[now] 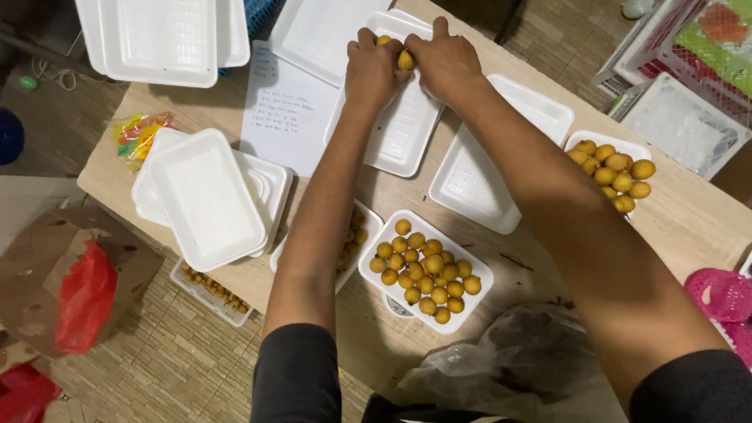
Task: Arranging longans into foam trays and weighing them on a digital scale for packaging.
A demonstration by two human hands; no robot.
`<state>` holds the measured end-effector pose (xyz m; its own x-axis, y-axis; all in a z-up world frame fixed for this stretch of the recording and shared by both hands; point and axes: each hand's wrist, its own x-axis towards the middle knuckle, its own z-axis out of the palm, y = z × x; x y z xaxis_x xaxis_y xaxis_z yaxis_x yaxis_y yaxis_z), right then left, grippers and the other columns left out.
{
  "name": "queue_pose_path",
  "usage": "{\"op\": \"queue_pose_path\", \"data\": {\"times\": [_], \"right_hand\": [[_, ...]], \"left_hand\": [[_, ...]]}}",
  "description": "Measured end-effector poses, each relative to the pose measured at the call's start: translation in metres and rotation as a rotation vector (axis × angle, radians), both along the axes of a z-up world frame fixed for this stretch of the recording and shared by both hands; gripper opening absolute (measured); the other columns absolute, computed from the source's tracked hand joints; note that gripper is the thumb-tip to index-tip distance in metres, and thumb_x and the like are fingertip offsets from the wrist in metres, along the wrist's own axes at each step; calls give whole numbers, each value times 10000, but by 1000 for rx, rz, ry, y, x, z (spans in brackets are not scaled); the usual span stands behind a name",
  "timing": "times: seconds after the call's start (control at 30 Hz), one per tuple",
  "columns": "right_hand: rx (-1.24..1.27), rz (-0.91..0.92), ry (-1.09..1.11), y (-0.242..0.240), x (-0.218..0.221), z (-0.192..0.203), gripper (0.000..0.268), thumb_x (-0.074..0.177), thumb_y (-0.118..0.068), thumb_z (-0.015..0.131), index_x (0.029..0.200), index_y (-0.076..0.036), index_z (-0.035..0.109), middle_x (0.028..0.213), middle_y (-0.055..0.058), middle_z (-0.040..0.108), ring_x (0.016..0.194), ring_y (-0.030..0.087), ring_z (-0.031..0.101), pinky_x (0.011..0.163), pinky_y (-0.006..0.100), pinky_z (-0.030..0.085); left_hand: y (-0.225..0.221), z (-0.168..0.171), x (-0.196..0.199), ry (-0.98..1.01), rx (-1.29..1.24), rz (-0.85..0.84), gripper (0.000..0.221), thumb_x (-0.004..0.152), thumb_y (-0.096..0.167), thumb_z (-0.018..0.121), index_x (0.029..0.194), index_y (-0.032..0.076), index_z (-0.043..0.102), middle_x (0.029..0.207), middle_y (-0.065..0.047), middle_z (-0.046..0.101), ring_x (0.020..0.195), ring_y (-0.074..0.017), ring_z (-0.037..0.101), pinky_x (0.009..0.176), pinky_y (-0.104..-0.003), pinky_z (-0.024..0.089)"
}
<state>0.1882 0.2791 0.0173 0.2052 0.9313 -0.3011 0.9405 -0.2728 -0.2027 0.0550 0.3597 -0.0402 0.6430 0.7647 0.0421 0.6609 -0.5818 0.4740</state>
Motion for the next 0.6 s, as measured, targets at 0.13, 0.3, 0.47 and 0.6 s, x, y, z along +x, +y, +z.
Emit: {"op": "queue_pose_path", "data": {"times": [0.13,0.3,0.47,0.6], "right_hand": [[28,62,-84,1,2,-14,395,928,-162,634,1308,-186,528,1163,219,509,803,443,645,674,499,525],[77,5,45,-8,-8,4,342,895,-213,721,1160,-160,512,1112,198,537,866,467,637,757,550,503],[-6,-17,-20,-6,-7,-11,383,924,-282,663,1264,-176,524,1186,228,512,843,485,648,709,528,533],[-33,-42,3,-6,-17,-8,292,954,-197,554,1234,-118,534,1184,264,487,884,503,623,711,548,526]], "left_hand": [[-6,2,-2,-16,-34,7,420,760,302,906,1134,200,742,1144,-159,476,1025,-459,499,843,-490,534],[-16,12,-7,-30,-41,60,323,783,224,870,1075,171,744,1177,-179,493,1088,-440,524,877,-474,558],[-13,-20,-1,-63,11,68,378,750,239,875,1096,174,740,1181,-181,462,1097,-487,496,845,-493,572],[-13,-29,-3,-107,86,73,414,730,267,901,1100,183,737,1148,-176,476,1026,-480,507,892,-487,531]]}}
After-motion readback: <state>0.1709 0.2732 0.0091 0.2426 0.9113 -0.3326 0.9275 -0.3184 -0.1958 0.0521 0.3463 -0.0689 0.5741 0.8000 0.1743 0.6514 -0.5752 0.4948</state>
